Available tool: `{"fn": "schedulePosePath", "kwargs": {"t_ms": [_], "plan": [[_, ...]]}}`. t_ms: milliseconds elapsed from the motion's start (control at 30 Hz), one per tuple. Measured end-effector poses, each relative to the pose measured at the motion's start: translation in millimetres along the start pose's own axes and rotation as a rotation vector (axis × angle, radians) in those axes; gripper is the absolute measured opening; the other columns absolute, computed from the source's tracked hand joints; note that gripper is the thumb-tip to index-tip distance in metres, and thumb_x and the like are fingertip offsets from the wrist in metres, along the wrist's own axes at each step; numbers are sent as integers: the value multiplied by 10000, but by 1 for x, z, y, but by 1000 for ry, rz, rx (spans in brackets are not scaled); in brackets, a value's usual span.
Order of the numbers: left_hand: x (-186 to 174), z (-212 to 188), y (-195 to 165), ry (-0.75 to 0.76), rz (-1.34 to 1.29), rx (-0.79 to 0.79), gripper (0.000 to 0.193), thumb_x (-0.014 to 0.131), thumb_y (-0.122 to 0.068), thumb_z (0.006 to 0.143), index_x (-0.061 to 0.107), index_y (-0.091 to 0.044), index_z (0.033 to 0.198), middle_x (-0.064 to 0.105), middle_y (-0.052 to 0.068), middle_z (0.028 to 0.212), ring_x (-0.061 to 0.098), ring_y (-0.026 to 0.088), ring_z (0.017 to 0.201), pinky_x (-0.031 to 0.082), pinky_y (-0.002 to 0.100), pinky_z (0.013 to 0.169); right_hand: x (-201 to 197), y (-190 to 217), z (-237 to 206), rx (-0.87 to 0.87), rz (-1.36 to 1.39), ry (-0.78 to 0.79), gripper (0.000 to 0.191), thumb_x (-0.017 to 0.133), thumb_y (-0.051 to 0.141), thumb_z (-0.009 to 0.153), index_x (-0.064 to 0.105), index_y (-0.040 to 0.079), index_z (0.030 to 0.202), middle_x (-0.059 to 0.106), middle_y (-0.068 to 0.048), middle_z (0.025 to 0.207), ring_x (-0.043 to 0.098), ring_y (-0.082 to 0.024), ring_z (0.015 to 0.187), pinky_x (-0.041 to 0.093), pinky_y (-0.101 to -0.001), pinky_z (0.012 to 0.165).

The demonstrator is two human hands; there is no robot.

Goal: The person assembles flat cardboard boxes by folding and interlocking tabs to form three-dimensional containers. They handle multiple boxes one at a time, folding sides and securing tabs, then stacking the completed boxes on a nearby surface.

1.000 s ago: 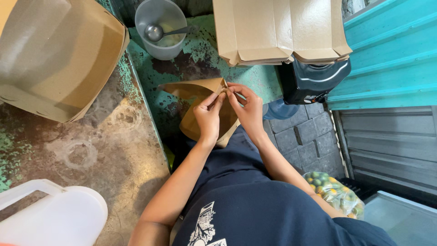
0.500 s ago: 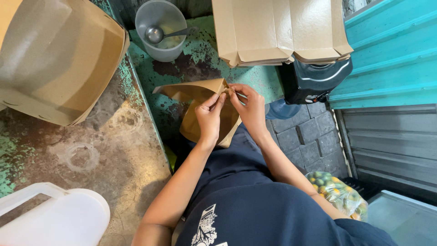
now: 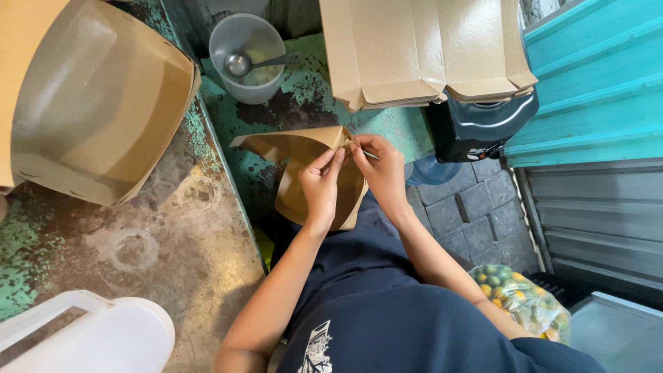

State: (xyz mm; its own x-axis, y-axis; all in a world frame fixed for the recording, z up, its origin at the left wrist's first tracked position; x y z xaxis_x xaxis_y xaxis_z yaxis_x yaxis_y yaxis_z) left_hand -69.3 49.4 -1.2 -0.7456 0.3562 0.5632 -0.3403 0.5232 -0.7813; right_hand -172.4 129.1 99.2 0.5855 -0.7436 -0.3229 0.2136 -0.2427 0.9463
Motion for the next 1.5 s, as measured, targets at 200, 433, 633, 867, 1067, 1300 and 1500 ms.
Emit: {"fn": "schedulePosePath", "kwargs": {"t_ms": [200,433,633,867,1067,1300,1500], "plan": [[1,-2,-4,3,14,13,206,730,-93,983,668,75,1084,742,84,1005,676,72,914,523,206,809,1,24,-8,-116,-143,-80,95,711,-27,919,706,-59,1008,741,-127,1096,758,-184,996,644,-307,894],[3,-4,-8,17,26,9,188,681,-165,1024,666,23,1029,716,38,982,658,42,915,512,191,814,0,30,-8,-152,-171,-132,101,741,-34,869,706,-49,963,744,-133,1100,767,-189,991,602,-318,891],[6,-6,-10,28,4,6,162,683,-148,1028,663,13,1023,712,35,994,651,48,941,506,197,839,1,26,-4,-148,-162,-76,96,729,-43,836,646,-61,883,731,-154,1177,750,-207,1044,640,-334,911],[4,-7,-10,13,16,-74,195,662,-213,1024,660,-18,1015,721,19,1017,666,58,950,528,228,833,3,9,8,-63,-54,19,74,734,-27,862,679,-50,906,726,-161,1202,728,-212,1091,626,-352,957],[-1,-5,-8,-7,66,-111,202,674,-210,1025,661,-9,1045,722,45,1026,668,77,941,488,236,791,5,9,8,-50,-105,31,119,724,-20,860,705,-43,975,720,-156,1210,733,-203,1079,636,-341,937],[1,-8,-10,56,-55,-107,217,664,-199,1019,654,15,1054,716,53,1049,690,94,982,584,268,908,7,19,0,-75,-162,-38,86,739,-28,862,697,-42,935,757,-139,1183,767,-207,1048,643,-337,919],[-8,-9,-3,16,8,-126,200,680,-174,1032,670,18,1086,711,62,989,651,88,889,539,260,803,12,28,-6,-128,-227,-92,165,756,-14,826,603,-43,879,735,-151,1197,751,-239,1088,623,-337,935]]}}
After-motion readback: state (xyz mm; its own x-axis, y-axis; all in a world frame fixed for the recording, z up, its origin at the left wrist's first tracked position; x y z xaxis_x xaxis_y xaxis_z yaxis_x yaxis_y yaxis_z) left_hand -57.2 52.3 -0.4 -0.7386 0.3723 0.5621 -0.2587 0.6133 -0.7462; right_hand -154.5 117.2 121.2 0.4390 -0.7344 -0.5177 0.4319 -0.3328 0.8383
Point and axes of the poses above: each hand's wrist, its own z-axis towards the middle knuckle, its own x-axis out of the palm, y = z × x, the point moved 9 cm from there along z, towards the middle knuckle
